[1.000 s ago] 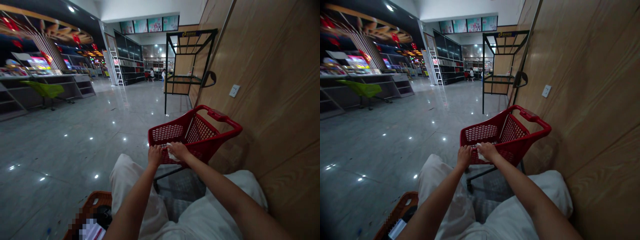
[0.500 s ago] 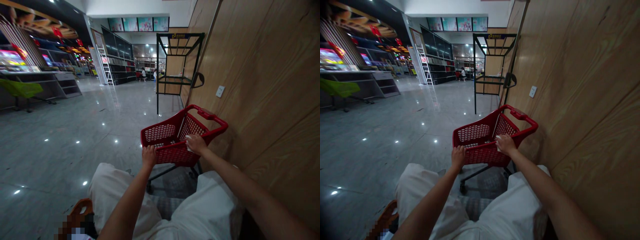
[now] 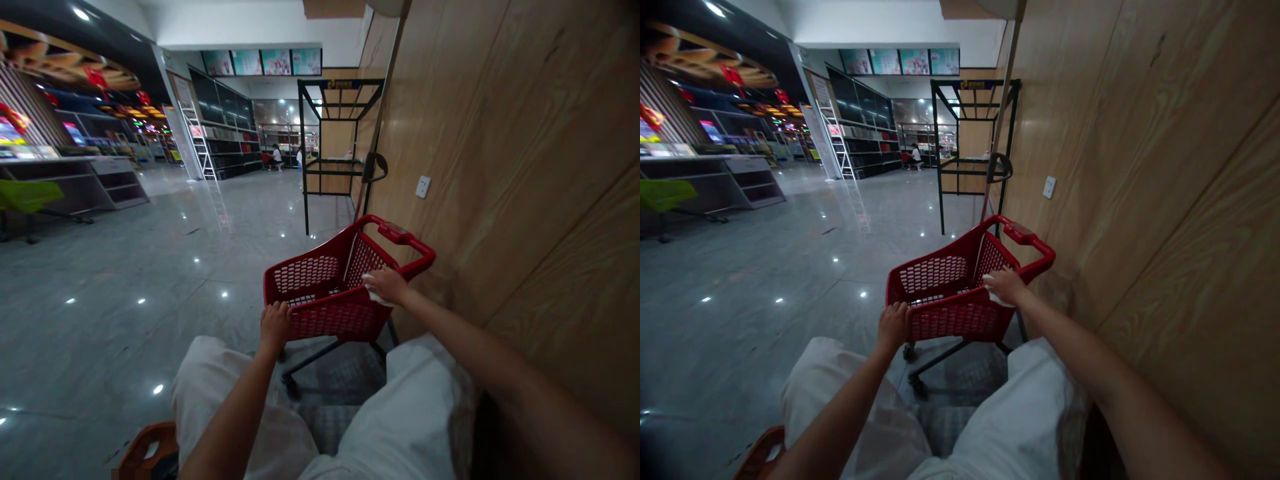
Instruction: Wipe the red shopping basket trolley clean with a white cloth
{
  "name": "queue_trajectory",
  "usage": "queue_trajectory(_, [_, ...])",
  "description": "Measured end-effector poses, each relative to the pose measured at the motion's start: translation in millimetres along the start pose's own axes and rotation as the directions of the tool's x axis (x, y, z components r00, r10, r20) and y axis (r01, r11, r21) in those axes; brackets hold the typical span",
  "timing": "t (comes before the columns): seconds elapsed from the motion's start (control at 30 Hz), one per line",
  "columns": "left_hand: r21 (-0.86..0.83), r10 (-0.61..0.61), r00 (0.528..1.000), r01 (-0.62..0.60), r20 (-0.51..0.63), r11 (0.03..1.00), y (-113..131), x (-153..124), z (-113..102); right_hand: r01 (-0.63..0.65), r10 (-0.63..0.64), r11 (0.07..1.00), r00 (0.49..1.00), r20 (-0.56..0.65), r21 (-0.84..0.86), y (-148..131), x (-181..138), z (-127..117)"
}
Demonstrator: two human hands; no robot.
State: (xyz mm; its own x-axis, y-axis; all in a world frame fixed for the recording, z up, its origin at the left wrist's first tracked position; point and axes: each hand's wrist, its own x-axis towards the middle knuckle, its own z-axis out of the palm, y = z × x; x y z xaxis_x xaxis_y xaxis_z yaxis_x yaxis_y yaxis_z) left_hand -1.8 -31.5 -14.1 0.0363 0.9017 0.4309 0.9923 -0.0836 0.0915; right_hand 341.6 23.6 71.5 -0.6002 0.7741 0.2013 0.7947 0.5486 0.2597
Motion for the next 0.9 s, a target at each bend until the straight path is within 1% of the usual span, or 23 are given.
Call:
queue_trajectory(0.07, [0.001,0.01,0.999,-0.01,0.034,1.0,-9,7,0,-0.012,0.011,0.999,1.0,-0.017,-0.04,42,-21,-12])
queue_trajectory(0.13, [0.006,0.017,0.998,-0.018,0.066,1.0,-17,17,1,-0.065,0.064,0.995,0.998,-0.018,-0.079,71,-36,-22])
queue_trajectory(0.17, [0.011,0.012,0.997,-0.013,0.075,1.0,-22,22,2,-0.099,0.097,0.991,0.995,-0.022,-0.089,80,-41,-26])
queue_trajectory(0.23, [0.032,-0.04,0.996,0.038,0.084,0.999,-27,33,4,-0.161,0.157,0.983,0.986,-0.05,-0.09,85,-44,-28])
queue_trajectory(0.33, [0.065,-0.2,0.976,0.196,0.08,0.979,-23,49,2,-0.162,0.154,0.984,0.982,-0.107,-0.07,67,-34,-24])
queue_trajectory(0.37, [0.068,-0.224,0.973,0.219,0.065,0.973,-17,55,0,-0.156,0.148,0.986,0.982,-0.117,-0.062,57,-28,-22])
queue_trajectory(0.4, [0.064,-0.214,0.976,0.211,0.042,0.975,-7,60,-4,-0.155,0.148,0.986,0.982,-0.121,-0.053,46,-22,-22])
queue_trajectory(0.43, [0.053,-0.175,0.984,0.174,0.013,0.983,5,65,-8,-0.155,0.149,0.987,0.982,-0.117,-0.045,35,-15,-22])
queue_trajectory(0.5, [0.013,-0.057,0.997,0.057,-0.047,0.998,36,73,-18,-0.16,0.156,0.987,0.983,-0.1,-0.035,11,-3,-27])
queue_trajectory(0.6, [-0.065,0.077,0.993,-0.083,-0.091,0.994,83,78,-33,-0.111,0.11,0.994,0.991,-0.08,-0.002,-23,7,-41])
queue_trajectory(0.67, [-0.108,0.148,0.983,-0.16,-0.108,0.981,104,77,-42,-0.014,0.018,0.999,0.995,-0.096,0.036,-41,9,-52])
queue_trajectory(0.73, [-0.132,0.193,0.974,-0.208,-0.12,0.969,111,73,-51,0.135,-0.125,0.989,0.983,-0.135,0.067,-52,5,-61])
queue_trajectory(0.77, [-0.137,0.2,0.972,-0.217,-0.126,0.967,111,70,-55,0.218,-0.204,0.973,0.966,-0.157,0.078,-54,2,-65])
queue_trajectory(0.83, [-0.143,0.195,0.971,-0.215,-0.141,0.966,108,65,-65,0.358,-0.334,0.929,0.921,-0.201,0.097,-51,-7,-70])
queue_trajectory(0.9, [-0.153,0.186,0.969,-0.21,-0.16,0.966,106,60,-75,0.417,-0.384,0.902,0.893,-0.233,0.113,-39,-17,-73])
